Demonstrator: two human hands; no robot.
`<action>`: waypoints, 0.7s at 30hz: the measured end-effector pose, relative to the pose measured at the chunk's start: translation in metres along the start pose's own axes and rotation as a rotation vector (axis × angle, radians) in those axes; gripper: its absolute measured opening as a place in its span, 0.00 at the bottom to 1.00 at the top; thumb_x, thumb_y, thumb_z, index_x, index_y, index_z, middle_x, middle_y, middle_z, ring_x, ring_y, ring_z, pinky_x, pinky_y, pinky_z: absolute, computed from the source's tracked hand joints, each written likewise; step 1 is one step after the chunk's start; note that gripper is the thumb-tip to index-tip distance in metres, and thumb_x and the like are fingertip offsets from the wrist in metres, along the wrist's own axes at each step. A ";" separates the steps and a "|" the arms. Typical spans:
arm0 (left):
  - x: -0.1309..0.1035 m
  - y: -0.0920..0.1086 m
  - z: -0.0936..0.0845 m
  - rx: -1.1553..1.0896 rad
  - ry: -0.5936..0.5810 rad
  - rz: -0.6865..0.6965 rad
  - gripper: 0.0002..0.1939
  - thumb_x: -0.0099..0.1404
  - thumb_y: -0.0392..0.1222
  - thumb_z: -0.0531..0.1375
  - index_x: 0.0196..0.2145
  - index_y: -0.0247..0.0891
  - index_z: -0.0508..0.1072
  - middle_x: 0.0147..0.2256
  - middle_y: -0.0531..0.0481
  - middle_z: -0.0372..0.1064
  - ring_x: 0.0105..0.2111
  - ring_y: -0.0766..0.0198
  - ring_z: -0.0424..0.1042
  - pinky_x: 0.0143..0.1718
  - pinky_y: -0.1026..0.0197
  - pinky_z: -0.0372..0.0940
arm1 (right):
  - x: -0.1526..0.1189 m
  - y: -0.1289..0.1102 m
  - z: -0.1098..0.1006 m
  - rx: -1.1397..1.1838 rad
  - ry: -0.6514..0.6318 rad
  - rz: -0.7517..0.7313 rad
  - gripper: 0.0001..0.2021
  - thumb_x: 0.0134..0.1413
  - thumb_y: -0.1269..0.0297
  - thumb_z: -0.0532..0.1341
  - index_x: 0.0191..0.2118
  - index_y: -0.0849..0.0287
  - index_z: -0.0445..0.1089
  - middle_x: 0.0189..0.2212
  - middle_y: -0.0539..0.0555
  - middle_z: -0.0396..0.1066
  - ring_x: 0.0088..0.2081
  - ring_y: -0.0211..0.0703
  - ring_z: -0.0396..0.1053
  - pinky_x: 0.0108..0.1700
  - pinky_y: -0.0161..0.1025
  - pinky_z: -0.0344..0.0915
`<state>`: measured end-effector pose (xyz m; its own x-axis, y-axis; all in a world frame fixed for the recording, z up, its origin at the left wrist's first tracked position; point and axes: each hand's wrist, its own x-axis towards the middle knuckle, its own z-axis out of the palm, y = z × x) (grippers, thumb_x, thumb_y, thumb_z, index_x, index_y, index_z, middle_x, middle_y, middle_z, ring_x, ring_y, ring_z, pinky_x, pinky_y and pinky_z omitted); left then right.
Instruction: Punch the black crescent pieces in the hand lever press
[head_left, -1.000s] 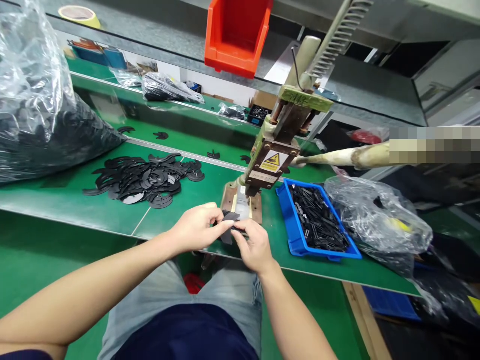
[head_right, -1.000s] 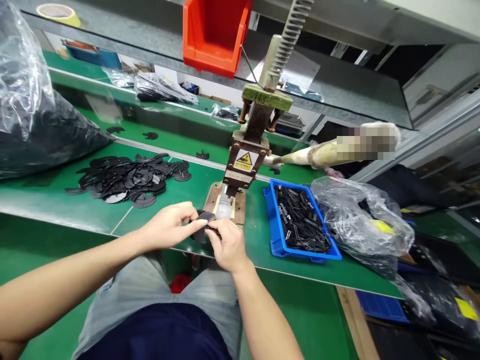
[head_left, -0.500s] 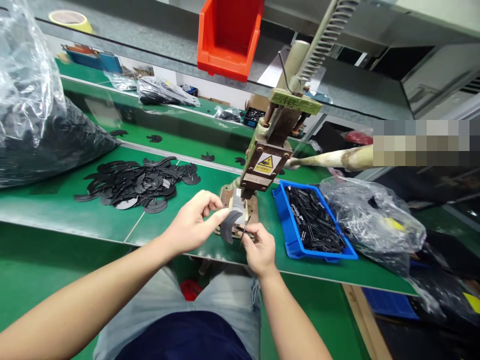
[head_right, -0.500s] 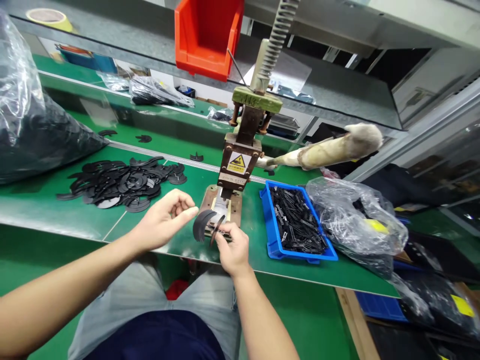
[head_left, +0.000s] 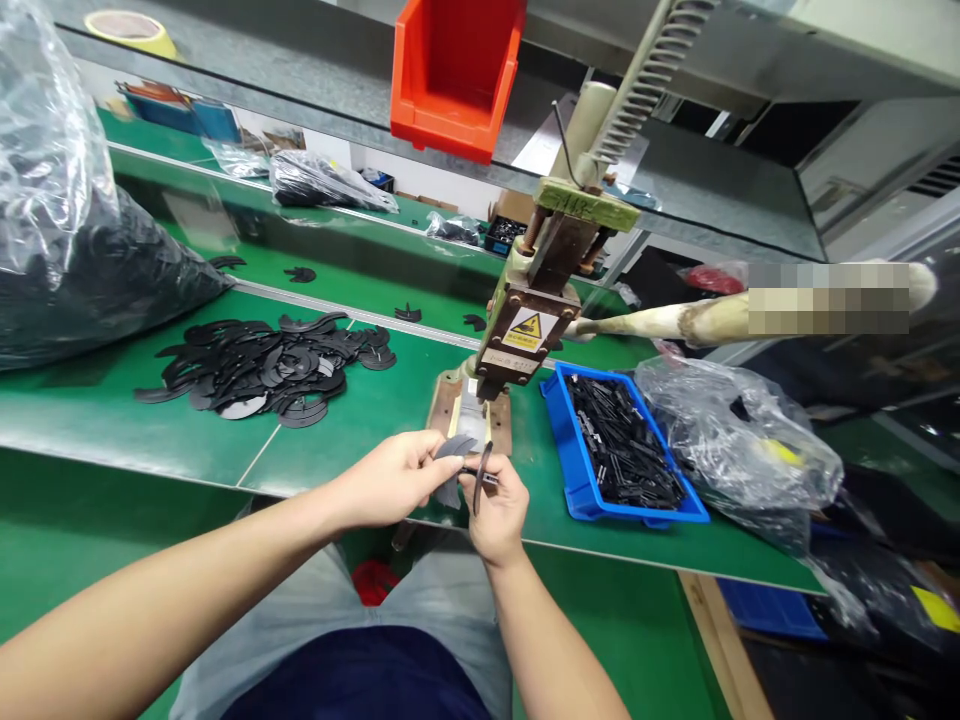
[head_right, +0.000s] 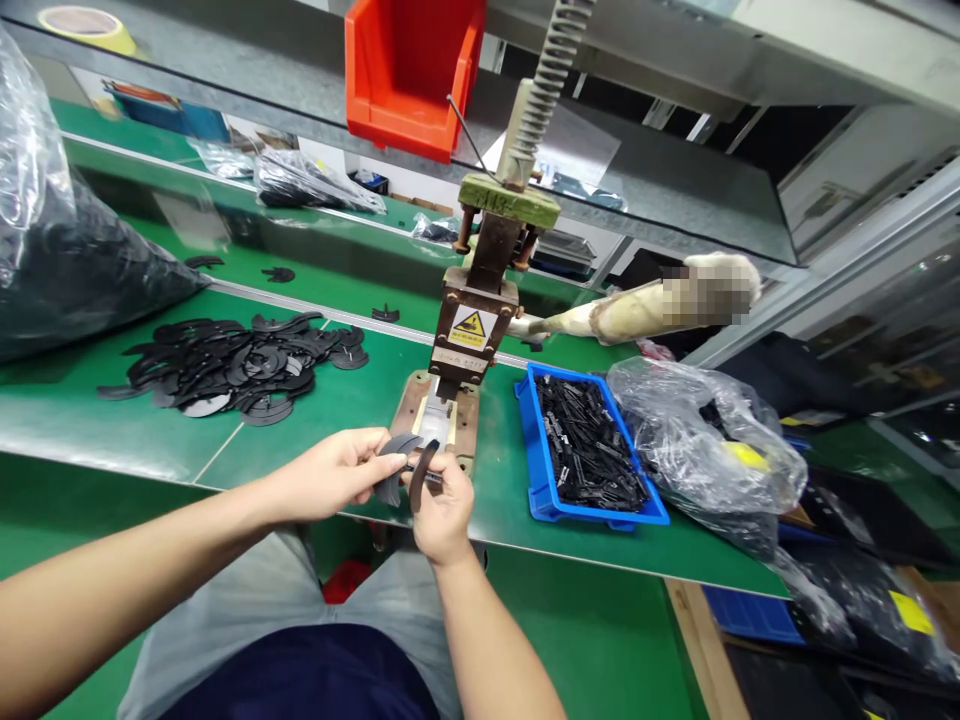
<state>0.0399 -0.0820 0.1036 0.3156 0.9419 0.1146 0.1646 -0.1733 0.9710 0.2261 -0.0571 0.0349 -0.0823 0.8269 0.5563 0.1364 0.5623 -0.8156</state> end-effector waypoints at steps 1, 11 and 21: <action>0.001 0.000 -0.001 0.008 -0.023 -0.005 0.23 0.67 0.64 0.62 0.30 0.41 0.67 0.21 0.58 0.59 0.20 0.68 0.56 0.21 0.64 0.50 | -0.001 0.001 0.000 0.010 0.009 -0.003 0.14 0.61 0.49 0.65 0.38 0.55 0.72 0.35 0.56 0.77 0.34 0.43 0.74 0.37 0.40 0.74; 0.020 -0.014 -0.006 -0.018 -0.098 -0.023 0.26 0.66 0.68 0.62 0.29 0.41 0.67 0.19 0.57 0.63 0.18 0.68 0.62 0.20 0.65 0.53 | -0.005 0.008 -0.005 -0.034 -0.048 -0.007 0.09 0.67 0.55 0.60 0.41 0.55 0.71 0.32 0.52 0.74 0.32 0.40 0.71 0.36 0.39 0.70; 0.017 -0.024 0.011 -0.293 -0.176 -0.038 0.28 0.64 0.63 0.68 0.51 0.40 0.74 0.38 0.48 0.74 0.32 0.61 0.74 0.28 0.61 0.72 | 0.009 -0.036 -0.046 -0.159 -0.225 0.039 0.09 0.64 0.57 0.64 0.45 0.53 0.80 0.37 0.54 0.80 0.39 0.43 0.76 0.48 0.43 0.74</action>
<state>0.0509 -0.0650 0.0796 0.4754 0.8774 0.0643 -0.0884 -0.0250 0.9958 0.2661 -0.0705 0.0761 -0.2890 0.8391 0.4609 0.2959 0.5361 -0.7906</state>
